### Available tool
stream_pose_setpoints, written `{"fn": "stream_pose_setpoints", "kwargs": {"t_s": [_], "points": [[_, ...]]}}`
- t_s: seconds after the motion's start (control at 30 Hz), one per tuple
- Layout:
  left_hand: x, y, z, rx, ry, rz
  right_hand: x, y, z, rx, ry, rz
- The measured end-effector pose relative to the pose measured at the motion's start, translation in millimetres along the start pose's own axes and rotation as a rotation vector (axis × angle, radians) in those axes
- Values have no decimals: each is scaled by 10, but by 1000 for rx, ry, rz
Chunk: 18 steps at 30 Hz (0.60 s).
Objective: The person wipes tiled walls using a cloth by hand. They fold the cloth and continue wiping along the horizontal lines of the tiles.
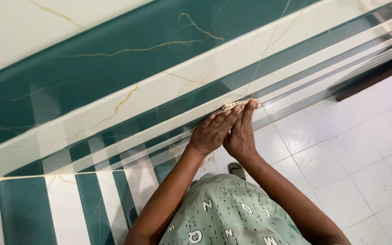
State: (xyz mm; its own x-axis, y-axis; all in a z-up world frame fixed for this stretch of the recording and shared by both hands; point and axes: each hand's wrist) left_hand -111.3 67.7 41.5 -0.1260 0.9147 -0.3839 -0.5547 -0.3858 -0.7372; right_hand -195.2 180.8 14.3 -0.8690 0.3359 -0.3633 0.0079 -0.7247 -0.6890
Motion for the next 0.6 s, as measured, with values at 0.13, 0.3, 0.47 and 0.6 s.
{"fn": "stream_pose_setpoints", "kwargs": {"t_s": [0.13, 0.3, 0.47, 0.6], "points": [[91, 32, -120, -89, 0, -52, -59, -164, -109, -97, 59, 68], [116, -126, 30, -62, -47, -124, -72, -460, 95, -63, 11, 11], [-82, -478, 451, 96, -60, -174, -158, -740, 526, 186, -147, -14], [-193, -889, 816, 179, -84, -129, -178, -1048, 851, 247, -211, -21]]}}
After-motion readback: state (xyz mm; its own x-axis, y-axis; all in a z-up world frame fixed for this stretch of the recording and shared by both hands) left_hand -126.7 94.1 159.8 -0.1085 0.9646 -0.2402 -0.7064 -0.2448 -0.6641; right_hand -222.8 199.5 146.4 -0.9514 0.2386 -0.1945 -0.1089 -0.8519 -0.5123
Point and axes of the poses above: each hand's wrist, its own z-axis towards the middle knuckle, its own y-axis out of the palm, x = y × z, and after that the axes turned 9 degrees about -z, right-handed
